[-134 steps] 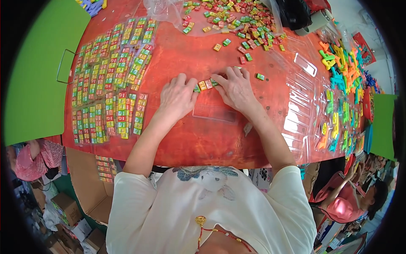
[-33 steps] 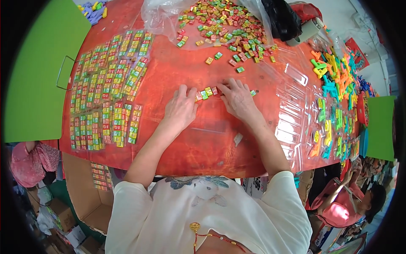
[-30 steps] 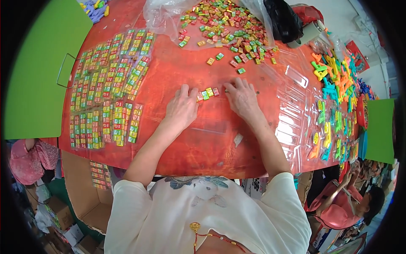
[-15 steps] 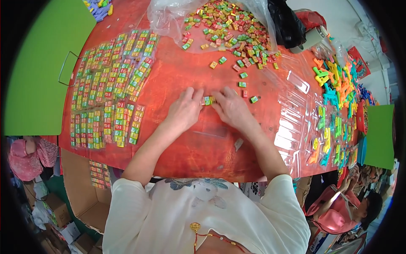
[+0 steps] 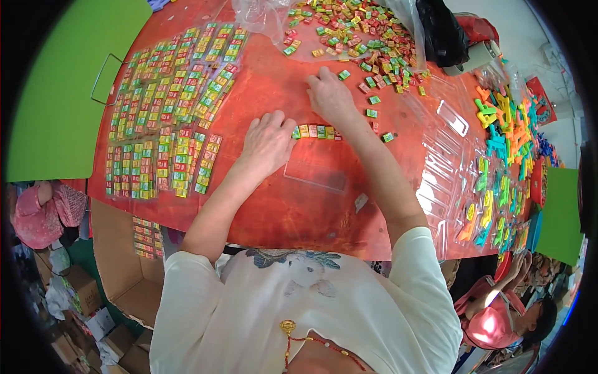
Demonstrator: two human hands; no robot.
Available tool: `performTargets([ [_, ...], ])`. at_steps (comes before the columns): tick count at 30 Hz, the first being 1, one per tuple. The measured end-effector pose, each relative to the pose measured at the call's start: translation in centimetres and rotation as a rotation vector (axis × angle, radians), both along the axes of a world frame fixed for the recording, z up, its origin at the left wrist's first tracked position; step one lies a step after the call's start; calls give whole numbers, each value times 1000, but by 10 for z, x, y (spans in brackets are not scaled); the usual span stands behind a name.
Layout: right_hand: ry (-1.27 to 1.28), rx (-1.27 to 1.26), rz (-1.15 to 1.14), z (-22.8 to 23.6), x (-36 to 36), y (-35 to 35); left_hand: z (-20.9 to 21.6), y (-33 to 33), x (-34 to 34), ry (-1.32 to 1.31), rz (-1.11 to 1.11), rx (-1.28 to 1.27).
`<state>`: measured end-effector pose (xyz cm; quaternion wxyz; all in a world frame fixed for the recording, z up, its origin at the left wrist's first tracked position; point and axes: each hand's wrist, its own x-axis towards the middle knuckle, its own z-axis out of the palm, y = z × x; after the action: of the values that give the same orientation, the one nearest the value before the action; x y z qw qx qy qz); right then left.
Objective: Arranging small colorful toy blocks into rows on a workspace.
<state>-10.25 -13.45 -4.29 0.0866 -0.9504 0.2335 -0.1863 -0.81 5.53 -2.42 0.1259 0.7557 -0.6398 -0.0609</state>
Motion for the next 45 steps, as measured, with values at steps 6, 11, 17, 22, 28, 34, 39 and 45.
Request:
performTargets([
  [6,-42,67,278,1,6,40,3,22,16,242,193,-310],
  [11,-14,199,412,22,-14,53,8,27,18,222,185,-147],
  [17,-48,246,183,42,-77,31,1,20,14,132,135,-40],
  [22,116,161,94,35,-115,42,-6,11,11,114,48,-138],
  [28,98,55,30,12,-117,50,5,12,2,107,145,-41],
  [34,55,302,21,29,-116,58,17,12,-6,245,199,74],
  [39,80,270,17,26,-110,56,10,3,-12,160,26,63],
  [45,80,219,-26,23,-102,64,-2,-10,-13,92,-48,24],
])
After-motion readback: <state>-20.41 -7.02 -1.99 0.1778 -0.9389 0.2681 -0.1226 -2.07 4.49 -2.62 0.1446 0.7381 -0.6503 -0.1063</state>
